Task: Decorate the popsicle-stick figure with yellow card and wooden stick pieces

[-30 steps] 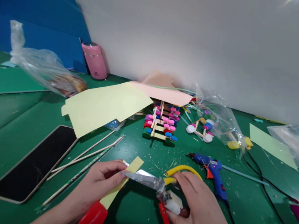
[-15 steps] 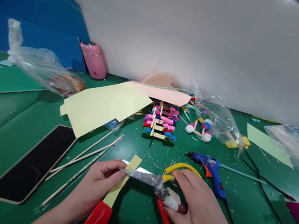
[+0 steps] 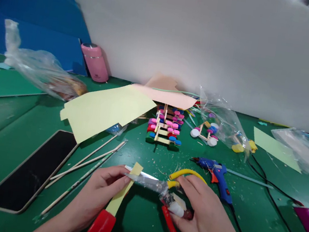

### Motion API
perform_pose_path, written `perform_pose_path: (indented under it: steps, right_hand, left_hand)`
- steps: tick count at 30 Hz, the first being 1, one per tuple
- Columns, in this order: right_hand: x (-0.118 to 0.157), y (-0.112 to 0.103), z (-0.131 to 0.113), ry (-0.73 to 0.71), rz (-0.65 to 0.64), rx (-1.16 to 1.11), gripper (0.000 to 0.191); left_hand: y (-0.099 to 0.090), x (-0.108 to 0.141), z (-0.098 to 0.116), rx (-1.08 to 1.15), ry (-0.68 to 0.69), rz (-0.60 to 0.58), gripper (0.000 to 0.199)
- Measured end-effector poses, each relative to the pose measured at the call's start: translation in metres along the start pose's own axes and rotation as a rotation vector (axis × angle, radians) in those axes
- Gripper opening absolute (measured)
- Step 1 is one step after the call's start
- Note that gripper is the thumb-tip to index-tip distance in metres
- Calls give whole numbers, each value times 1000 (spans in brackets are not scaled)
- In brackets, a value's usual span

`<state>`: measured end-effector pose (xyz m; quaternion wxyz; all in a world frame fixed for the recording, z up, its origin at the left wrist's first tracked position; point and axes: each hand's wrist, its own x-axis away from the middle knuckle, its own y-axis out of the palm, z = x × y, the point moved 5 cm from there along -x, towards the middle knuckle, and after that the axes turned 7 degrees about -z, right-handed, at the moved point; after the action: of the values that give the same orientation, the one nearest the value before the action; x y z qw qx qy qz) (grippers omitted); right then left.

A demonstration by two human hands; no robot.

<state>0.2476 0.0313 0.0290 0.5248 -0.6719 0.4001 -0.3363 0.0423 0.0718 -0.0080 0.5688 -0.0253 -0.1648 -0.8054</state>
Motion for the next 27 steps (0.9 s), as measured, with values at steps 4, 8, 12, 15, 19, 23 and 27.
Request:
perform_pose_path:
  steps: [4, 8, 12, 15, 19, 23, 27]
  right_hand:
    - [-1, -1, 0, -10, 21, -17, 40]
    - [-1, 1, 3, 1, 57, -50, 37]
    - [-1, 8, 9, 94, 38, -120, 34]
    - [4, 14, 19, 175, 79, -110, 33]
    - [15, 26, 37, 263, 122, -55, 32]
    - [22, 31, 44, 325, 90, 0, 38]
    - [15, 14, 21, 384, 186, -56, 37]
  left_hand:
    - [1, 0, -1, -25, -8, -14, 13]
    - [0, -1, -4, -52, -25, -1, 17]
    - [0, -1, -7, -21, -60, -13, 17]
    - [-1, -1, -12, 48, -104, -9, 16]
    - [-3, 0, -17, 101, -152, 15, 15]
    - [-2, 1, -17, 117, -133, 13, 14]
    - [-1, 1, -14, 100, -40, -6, 12]
